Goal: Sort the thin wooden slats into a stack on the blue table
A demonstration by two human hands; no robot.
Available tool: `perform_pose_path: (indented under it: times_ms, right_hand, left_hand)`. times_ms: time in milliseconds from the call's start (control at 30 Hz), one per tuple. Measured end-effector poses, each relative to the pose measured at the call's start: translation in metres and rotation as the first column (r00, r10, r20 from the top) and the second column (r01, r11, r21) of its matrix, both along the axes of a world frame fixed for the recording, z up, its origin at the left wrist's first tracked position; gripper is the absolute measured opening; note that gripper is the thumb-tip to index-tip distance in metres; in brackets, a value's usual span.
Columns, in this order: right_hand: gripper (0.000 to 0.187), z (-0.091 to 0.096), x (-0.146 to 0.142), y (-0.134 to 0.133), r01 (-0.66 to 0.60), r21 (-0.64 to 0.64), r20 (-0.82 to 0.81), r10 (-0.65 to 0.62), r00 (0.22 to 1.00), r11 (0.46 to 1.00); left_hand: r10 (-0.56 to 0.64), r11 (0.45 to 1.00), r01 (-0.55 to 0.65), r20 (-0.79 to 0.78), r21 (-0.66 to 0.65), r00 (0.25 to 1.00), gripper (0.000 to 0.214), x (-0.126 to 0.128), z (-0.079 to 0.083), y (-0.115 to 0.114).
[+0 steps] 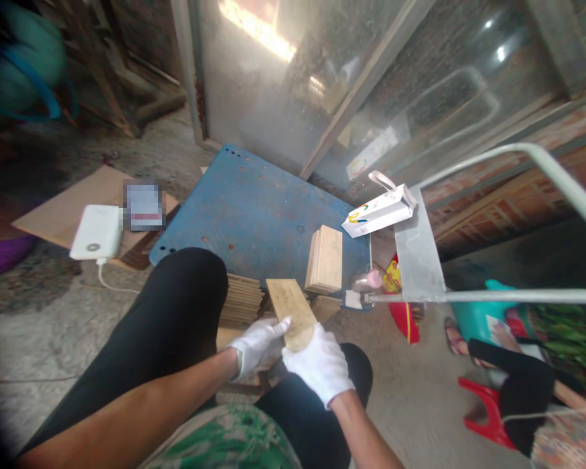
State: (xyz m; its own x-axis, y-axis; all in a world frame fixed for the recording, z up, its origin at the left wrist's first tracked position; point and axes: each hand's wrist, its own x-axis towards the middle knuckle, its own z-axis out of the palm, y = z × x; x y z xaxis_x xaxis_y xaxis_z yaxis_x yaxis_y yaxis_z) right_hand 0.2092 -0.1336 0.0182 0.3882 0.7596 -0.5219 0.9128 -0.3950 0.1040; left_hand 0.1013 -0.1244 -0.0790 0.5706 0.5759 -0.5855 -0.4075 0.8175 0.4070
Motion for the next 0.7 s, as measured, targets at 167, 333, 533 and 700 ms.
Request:
perform_pose_path:
  times_ms: [167,333,533,700]
  right_hand:
    - [0.082,-0.001,-0.011,-0.002,-0.022,0.080,0.024,0.020,1.000,0.997]
    - [0.088,0.004,-0.010,0.008,-0.046,0.119,-0.113,0.060,0.992,0.992]
    - [0.104,0.021,-0.002,0.055,0.116,0.334,-0.155,-0.067,0.986,0.936]
    - [0.115,0.034,0.002,0.090,0.106,0.468,-0.195,-0.014,0.981,0.877]
  left_hand:
    - [0.152,0.985,-0.146,0.066,-0.094,0.986,0.045,-0.009,-0.002,0.009]
    - [0.196,0.980,-0.191,-0.141,0.048,0.971,0.045,-0.022,0.009,0.020]
    - [0.176,0.964,-0.115,-0.253,0.238,0.951,0.043,-0.024,0.004,0.018]
    - [0.081,0.920,0.077,-0.377,0.385,0.923,0.031,-0.020,0.006,0.012]
